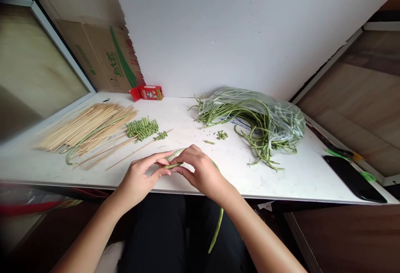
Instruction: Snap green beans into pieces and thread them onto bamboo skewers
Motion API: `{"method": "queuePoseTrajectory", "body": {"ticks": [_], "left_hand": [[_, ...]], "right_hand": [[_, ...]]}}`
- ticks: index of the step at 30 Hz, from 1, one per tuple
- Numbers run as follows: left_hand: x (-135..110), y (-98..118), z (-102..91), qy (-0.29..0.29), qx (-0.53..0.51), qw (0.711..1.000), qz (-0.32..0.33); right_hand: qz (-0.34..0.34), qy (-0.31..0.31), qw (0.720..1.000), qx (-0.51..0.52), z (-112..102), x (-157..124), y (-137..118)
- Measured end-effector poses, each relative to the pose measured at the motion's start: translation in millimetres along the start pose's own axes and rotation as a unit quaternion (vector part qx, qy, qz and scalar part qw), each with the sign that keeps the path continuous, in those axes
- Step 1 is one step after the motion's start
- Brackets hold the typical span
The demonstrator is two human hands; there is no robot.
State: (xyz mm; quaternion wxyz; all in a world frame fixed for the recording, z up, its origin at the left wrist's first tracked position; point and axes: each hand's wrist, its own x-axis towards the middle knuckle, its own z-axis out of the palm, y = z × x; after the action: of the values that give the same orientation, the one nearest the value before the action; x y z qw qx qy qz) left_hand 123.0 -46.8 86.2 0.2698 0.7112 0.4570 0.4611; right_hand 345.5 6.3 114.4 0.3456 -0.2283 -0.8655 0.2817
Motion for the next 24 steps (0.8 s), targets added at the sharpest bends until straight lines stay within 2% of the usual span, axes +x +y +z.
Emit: {"method": "queuePoseTrajectory", "body": {"ticks": [4, 7, 15, 19, 24], "left_hand": [[1.3, 2.8, 5.0, 0.007, 0.024, 0.999, 0.024], [2.1, 3.0, 9.7, -0.015, 0.040, 0.998, 0.050], [-0.3, -2.6, 23.5, -0.045, 0.111, 0.987, 0.112], [-2.1, -2.9, 27.5, -0.062, 0.125, 0.983, 0.115], [-2.7, -1.5, 33.6, -0.102, 0.121, 0.981, 0.114]], "right_hand": [[0.014, 0.053, 0.999, 0.000, 5.2, -9.6, 7.8], [0.028, 0.071, 0.997, 0.012, 6.3, -16.9, 7.9], [0.067, 0.075, 0.994, 0.044, 11.9, -34.5, 8.2], [0.075, 0.081, 0.993, 0.052, 12.9, -40.4, 9.9], [0.080, 0.054, 0.994, 0.056, 13.6, -44.8, 13.1]]}}
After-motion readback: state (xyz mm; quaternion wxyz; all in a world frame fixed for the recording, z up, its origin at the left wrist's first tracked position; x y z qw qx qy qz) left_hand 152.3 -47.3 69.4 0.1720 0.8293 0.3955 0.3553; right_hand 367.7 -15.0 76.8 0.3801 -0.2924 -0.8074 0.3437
